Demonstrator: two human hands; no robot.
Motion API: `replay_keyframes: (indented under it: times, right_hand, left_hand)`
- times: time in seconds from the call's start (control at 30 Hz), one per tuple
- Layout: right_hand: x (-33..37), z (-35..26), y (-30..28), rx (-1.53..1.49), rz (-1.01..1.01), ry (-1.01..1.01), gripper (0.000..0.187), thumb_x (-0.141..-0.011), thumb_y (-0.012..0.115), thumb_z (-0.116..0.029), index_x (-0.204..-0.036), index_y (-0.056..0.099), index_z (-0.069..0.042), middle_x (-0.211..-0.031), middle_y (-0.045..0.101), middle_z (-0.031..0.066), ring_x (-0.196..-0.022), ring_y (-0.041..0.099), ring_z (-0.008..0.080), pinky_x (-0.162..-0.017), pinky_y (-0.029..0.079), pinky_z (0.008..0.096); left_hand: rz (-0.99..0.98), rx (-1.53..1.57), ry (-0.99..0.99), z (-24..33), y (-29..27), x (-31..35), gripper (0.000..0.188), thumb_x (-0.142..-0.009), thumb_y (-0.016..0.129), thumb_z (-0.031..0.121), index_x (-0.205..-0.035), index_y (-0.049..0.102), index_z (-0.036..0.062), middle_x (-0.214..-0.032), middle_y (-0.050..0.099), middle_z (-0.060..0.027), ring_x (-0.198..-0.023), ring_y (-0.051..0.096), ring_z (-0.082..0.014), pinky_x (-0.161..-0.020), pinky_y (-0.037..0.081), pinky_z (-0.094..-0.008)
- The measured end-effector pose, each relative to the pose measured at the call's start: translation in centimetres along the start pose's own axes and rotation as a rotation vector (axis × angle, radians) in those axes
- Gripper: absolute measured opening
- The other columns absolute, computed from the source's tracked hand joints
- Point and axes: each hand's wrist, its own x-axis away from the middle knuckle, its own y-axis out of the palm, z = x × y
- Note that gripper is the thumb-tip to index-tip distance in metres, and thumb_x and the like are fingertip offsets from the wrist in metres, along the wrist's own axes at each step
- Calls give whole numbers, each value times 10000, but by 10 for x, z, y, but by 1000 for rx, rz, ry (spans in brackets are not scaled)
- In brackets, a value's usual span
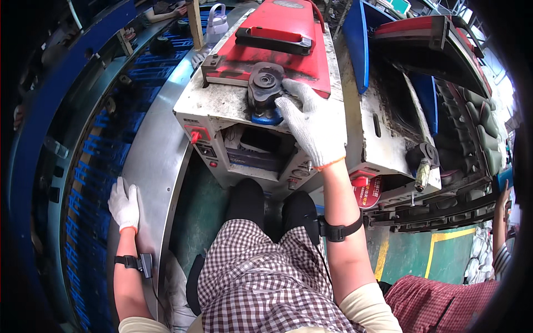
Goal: Using a heat press machine to set soles on shoes in a factory assembly line.
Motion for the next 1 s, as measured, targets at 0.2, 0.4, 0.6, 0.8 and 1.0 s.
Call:
replay_keyframes:
  times: [0.2,0.4,0.6,0.8,1.0]
  right_hand:
    - [2,-2,1,40,-5,-11,476,-948,726,-337,-1342,693,-74,-1204,759,182,-1121,728,341,-995,550,402]
    - [2,6,0,105,20,-70,488,-966,687,-398,-1329,700,-73,-1210,755,181,-1144,717,350,-1016,537,418]
    - [-1,13,7,-282,-69,-11,349,-1012,682,-147,-1334,696,-14,-1183,772,109,-977,706,131,-859,567,306]
    - [-12,26,10,38,-8,-161,365,-1033,658,-132,-1367,658,16,-1279,733,142,-1088,695,154,-958,541,305]
    - [-5,7,13,-156,-14,-5,364,-1026,656,-113,-1369,662,8,-1229,733,97,-1014,676,118,-848,561,272]
  left_hand:
    - [-14,28,-13,0,0,-1,617,-1036,581,477,-1517,543,93,-1499,562,-241,-1394,521,-393,-1177,373,-511]
    - [-3,33,-16,11,-12,0,602,-996,629,430,-1486,576,86,-1469,599,-211,-1327,588,-393,-1125,448,-487]
    - [256,3,-259,-23,-26,-6,710,-907,699,461,-1512,541,123,-1557,522,-168,-1475,435,-401,-1212,321,-588]
    - [434,219,-1248,-162,-46,-42,1047,-815,792,627,-1587,347,77,-1534,485,-212,-1438,465,-428,-1179,380,-596]
    - [84,225,-430,-257,-36,-36,1229,-624,928,338,-1621,287,16,-1593,450,-225,-1471,456,-363,-1236,370,-432]
